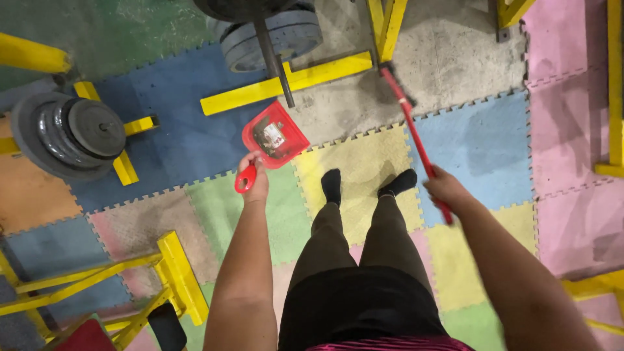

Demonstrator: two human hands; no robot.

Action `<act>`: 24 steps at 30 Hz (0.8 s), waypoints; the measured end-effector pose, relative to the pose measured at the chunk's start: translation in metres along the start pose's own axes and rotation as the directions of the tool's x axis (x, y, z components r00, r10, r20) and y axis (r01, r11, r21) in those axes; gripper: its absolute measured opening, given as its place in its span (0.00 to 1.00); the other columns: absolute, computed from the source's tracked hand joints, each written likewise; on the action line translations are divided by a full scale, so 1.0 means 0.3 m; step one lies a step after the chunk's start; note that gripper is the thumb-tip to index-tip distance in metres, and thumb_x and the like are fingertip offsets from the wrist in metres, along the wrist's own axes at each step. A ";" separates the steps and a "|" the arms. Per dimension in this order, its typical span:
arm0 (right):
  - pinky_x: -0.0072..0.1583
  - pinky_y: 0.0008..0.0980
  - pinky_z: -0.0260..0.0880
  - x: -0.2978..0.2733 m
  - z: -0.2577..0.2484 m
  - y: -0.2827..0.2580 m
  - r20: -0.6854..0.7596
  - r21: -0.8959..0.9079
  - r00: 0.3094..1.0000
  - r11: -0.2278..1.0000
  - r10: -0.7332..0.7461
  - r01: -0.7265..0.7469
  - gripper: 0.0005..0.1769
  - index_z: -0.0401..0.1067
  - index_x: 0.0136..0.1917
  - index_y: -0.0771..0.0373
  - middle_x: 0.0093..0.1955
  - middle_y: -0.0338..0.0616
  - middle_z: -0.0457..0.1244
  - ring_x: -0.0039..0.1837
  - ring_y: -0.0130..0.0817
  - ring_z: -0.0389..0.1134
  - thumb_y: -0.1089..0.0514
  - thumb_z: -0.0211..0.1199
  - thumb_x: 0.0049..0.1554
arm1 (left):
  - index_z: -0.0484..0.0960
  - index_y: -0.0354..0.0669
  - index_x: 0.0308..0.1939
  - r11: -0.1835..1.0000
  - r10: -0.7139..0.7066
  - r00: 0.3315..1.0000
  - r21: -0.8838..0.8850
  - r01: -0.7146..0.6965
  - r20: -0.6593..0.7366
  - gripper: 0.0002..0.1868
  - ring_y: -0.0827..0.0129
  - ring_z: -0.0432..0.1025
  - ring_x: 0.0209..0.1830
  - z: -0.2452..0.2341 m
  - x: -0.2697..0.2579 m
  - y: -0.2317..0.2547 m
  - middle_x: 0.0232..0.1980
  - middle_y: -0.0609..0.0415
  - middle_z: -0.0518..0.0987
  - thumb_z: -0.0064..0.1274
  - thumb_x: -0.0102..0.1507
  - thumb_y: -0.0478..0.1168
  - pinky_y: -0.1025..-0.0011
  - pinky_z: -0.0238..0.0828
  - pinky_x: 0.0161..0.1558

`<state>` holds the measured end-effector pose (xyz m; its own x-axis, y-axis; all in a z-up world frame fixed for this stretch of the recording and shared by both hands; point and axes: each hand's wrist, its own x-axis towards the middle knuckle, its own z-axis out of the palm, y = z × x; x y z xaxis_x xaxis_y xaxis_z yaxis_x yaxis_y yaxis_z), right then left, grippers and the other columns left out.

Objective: Sweeping the gym floor using a broom and a dustpan.

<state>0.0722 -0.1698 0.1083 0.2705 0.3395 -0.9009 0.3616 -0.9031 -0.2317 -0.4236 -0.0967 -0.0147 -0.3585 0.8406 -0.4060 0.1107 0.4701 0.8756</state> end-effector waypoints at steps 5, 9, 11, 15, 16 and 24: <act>0.39 0.49 0.67 0.428 0.584 0.410 0.005 -0.358 0.992 0.926 -0.122 0.116 0.25 0.67 0.63 0.67 0.44 0.55 0.68 0.39 0.45 0.67 0.58 0.64 0.54 | 0.79 0.39 0.52 0.998 0.019 1.000 0.056 -0.019 0.012 0.08 0.71 0.73 0.52 0.005 -0.017 -0.022 0.51 0.54 0.80 0.51 0.70 0.35 0.72 0.71 0.57; 0.47 0.33 0.68 0.375 0.894 0.390 0.517 -0.583 0.778 0.518 -0.358 0.626 0.24 0.66 0.63 0.66 0.62 0.55 0.50 0.46 0.41 0.64 0.57 0.60 0.55 | 0.78 0.39 0.53 0.999 0.038 0.999 -0.009 -0.038 0.024 0.08 0.71 0.73 0.52 0.028 0.004 -0.058 0.52 0.54 0.79 0.50 0.70 0.35 0.72 0.70 0.57; 0.45 0.39 0.69 -0.007 0.706 0.082 0.416 -0.391 0.888 0.843 -0.195 0.368 0.32 0.58 0.72 0.57 0.53 0.55 0.58 0.43 0.43 0.65 0.56 0.58 0.55 | 0.77 0.39 0.53 0.997 0.044 0.998 -0.059 -0.041 0.049 0.09 0.71 0.74 0.53 0.007 0.009 -0.048 0.52 0.54 0.80 0.50 0.70 0.35 0.72 0.70 0.58; 0.39 0.32 0.67 -0.191 0.416 0.047 0.443 -0.017 0.894 0.997 -0.062 0.077 0.42 0.51 0.81 0.49 0.40 0.43 0.65 0.36 0.31 0.65 0.55 0.62 0.56 | 0.77 0.38 0.55 0.998 0.045 0.995 -0.057 -0.040 0.089 0.10 0.71 0.73 0.54 -0.048 -0.032 0.078 0.54 0.53 0.80 0.49 0.70 0.34 0.72 0.69 0.60; 0.39 0.32 0.67 -0.263 0.348 0.070 0.433 0.007 0.899 0.998 -0.062 0.065 0.42 0.51 0.81 0.49 0.40 0.43 0.65 0.36 0.31 0.65 0.55 0.62 0.56 | 0.77 0.38 0.55 0.998 0.050 0.992 -0.049 -0.044 0.116 0.10 0.71 0.73 0.54 -0.070 -0.057 0.084 0.54 0.53 0.80 0.49 0.70 0.34 0.72 0.69 0.60; 0.37 0.33 0.67 -0.730 -0.085 0.547 0.252 0.222 0.948 0.941 0.196 -0.254 0.43 0.49 0.82 0.39 0.36 0.40 0.58 0.34 0.31 0.60 0.51 0.61 0.58 | 0.75 0.39 0.57 0.996 0.086 0.941 -0.063 -0.069 0.328 0.11 0.71 0.71 0.58 0.017 -0.189 0.212 0.58 0.54 0.78 0.49 0.71 0.34 0.71 0.67 0.63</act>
<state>0.0951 -0.3857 0.2769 0.1019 0.0787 -0.9917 0.0734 -0.9947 -0.0714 -0.3915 -0.1132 0.0628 -0.0236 0.9195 -0.3924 0.0763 0.3930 0.9164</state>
